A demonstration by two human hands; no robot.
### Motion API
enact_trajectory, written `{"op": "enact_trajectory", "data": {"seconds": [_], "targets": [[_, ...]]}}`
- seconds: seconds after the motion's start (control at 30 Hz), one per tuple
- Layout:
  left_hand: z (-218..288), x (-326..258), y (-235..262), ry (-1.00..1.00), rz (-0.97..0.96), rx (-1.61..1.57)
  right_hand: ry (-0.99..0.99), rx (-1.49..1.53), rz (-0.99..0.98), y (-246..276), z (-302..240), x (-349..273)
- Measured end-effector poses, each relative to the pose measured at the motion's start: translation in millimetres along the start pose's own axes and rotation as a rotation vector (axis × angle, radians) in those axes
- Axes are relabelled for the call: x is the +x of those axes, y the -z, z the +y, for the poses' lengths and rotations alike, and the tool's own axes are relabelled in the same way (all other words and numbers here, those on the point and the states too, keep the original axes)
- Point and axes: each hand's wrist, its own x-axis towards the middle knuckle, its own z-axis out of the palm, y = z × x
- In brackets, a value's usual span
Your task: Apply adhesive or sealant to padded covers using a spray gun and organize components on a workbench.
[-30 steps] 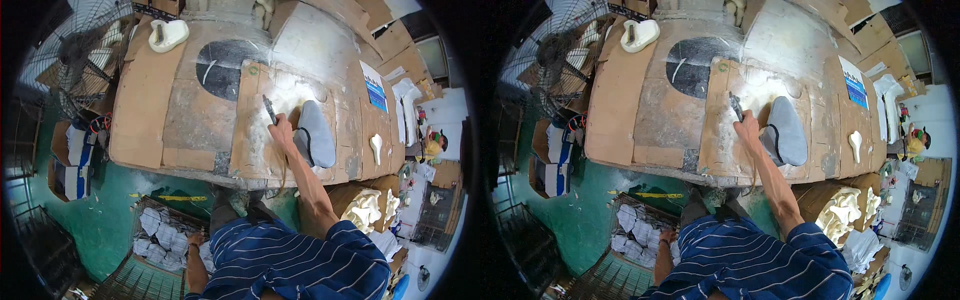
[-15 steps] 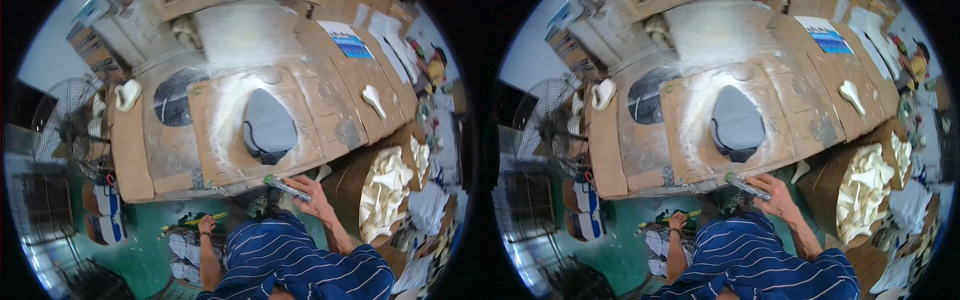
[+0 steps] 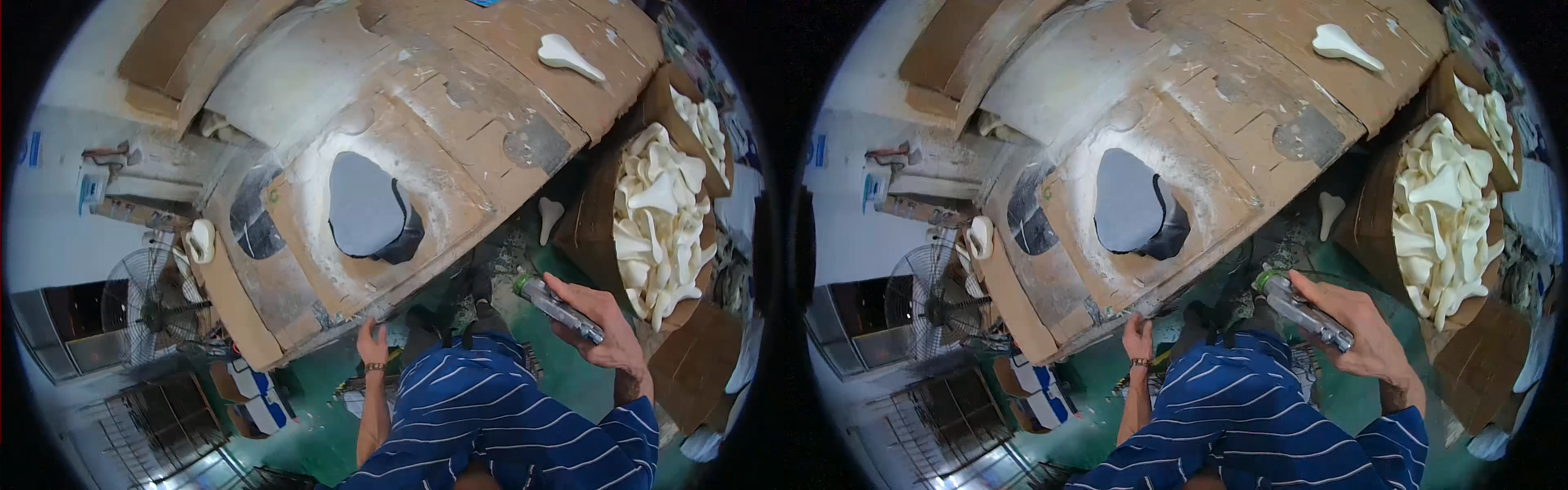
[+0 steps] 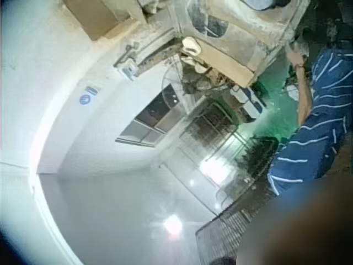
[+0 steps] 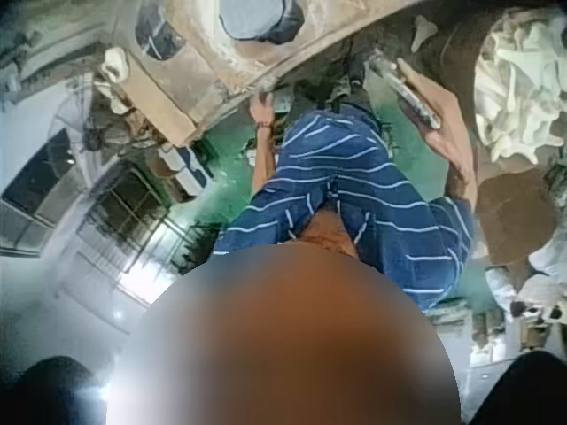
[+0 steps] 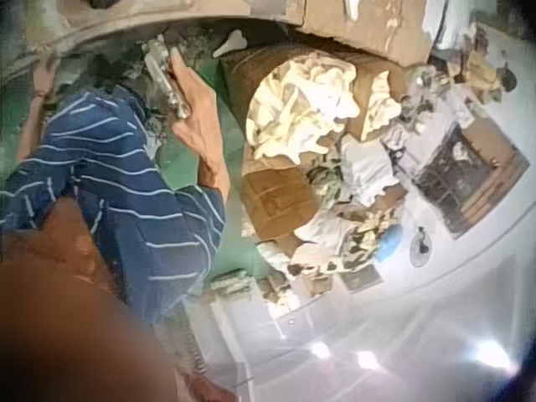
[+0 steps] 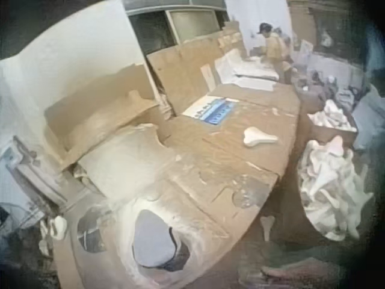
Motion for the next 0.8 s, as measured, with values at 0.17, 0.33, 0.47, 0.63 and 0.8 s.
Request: {"op": "enact_trajectory", "data": {"seconds": [0.17,0.33,0.47,0.63,0.8], "targets": [[203.3,123.9,62.0,-0.668,0.193,0.284,0.048,-0.063,0.034,3.3,0.8,-12.7],[183.2,180.7,48.7,-0.522,0.114,0.460,0.060,-0.051,0.053,0.4,-20.0,-14.3],[152.1,192.5,42.3,-0.451,0.133,0.401,0.088,-0.008,0.032,-4.1,-27.7,-20.5],[174.6,184.5,32.6,-0.401,0.102,0.426,0.114,-0.047,0.111,-15.9,-46.4,-21.7],[185.4,178.8,38.5,-0.301,0.049,0.495,0.024,-0.122,0.010,-16.1,-62.5,-37.7]]}}
